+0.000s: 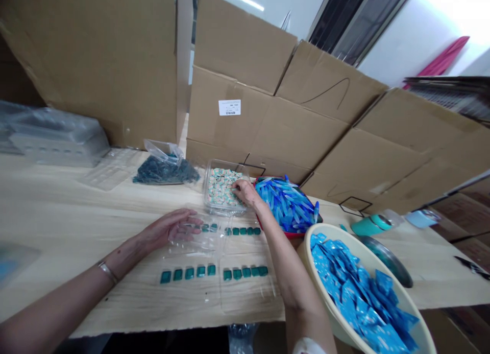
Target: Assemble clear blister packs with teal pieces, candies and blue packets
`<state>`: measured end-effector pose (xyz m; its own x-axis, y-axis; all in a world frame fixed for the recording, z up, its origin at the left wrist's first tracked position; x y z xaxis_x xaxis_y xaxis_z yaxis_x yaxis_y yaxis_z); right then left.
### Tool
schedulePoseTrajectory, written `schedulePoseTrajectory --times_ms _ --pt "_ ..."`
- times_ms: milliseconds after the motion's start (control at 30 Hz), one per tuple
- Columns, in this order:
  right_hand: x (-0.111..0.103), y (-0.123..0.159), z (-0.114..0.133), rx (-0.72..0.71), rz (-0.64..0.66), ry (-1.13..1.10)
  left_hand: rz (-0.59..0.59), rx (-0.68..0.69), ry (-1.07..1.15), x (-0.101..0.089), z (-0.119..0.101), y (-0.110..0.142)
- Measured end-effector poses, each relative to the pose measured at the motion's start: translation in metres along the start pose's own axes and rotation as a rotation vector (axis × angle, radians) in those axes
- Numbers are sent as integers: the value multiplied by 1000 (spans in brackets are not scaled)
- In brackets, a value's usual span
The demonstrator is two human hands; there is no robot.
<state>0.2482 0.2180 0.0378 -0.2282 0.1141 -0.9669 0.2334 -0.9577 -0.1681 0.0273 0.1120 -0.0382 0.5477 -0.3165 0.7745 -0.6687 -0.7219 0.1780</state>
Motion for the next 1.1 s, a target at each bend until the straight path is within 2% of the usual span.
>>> schedulePoseTrajectory --times_ms 200,300,467,633,700,900,1100 --pt "2 3 12 -174 47 234 -9 -12 -16 1 0 0" --pt "3 5 13 -169 103 264 -7 -18 -18 3 0 1" --pt "3 6 3 3 215 -92 -8 -19 -6 5 -1 1" --pt "-11 1 -12 135 95 -465 8 -14 -1 6 -1 3" --pt "-13 -1 -18 177 79 -510 16 -10 3 7 -1 3" --pt "1 -11 -18 173 165 -196 20 -19 6 6 1 3" --pt "12 -16 -24 286 103 -31 25 1 -1 6 0 3"
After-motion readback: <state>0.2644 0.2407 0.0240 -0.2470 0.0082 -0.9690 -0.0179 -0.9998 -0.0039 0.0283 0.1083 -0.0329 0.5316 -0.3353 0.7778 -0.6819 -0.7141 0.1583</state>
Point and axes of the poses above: each hand's wrist, its own y-axis away from the middle knuckle, its own x-axis out of the palm, z = x × y, the point moved 8 cm from there along -y, towards the middle knuckle, and after that the axes turned 12 degrees about y, right-handed, at the moved point
